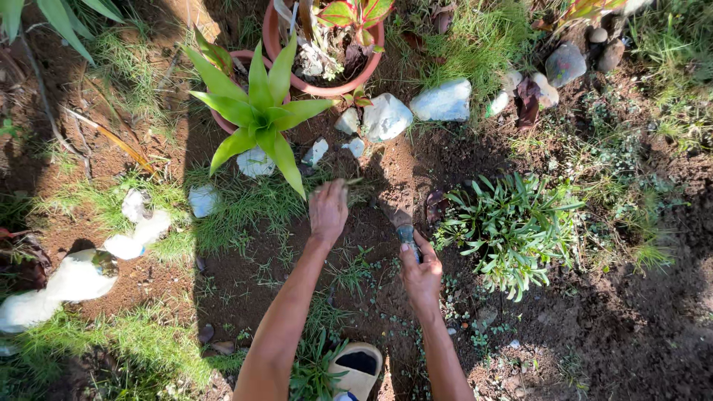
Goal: The person uses a small hand trowel to loosen soil and remove weeds from a garden bed. They repeatedly dig into the dirt, pull out small plants by hand, and clear the area around existing potted plants and decorative stones.
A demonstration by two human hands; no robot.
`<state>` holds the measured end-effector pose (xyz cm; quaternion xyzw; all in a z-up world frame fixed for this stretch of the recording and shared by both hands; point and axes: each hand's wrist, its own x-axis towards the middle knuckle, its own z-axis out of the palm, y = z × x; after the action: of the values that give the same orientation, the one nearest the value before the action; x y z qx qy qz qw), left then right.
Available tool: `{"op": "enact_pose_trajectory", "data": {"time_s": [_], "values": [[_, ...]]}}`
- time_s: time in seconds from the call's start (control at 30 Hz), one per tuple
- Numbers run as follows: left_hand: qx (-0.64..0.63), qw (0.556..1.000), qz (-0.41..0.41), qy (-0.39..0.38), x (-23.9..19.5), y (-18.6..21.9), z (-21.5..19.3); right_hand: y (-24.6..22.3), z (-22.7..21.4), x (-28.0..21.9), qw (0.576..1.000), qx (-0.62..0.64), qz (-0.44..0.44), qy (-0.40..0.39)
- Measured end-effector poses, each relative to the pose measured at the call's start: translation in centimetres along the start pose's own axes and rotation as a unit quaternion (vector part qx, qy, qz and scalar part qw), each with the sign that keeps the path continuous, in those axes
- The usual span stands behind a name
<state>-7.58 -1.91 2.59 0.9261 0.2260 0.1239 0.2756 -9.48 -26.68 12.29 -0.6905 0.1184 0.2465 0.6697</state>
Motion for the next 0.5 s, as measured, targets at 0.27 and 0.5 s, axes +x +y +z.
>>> {"op": "enact_pose_trajectory", "data": {"time_s": [0.27, 0.5], "values": [[0.200, 0.979, 0.020, -0.022, 5.0, 2.2, 0.0, 1.0, 0.9, 0.8, 1.000, -0.008, 0.007, -0.008], [0.314, 0.949, -0.040, 0.011, 4.1, 0.6, 3.7, 1.4, 2.4, 0.9, 1.000, 0.006, -0.017, -0.017]]}}
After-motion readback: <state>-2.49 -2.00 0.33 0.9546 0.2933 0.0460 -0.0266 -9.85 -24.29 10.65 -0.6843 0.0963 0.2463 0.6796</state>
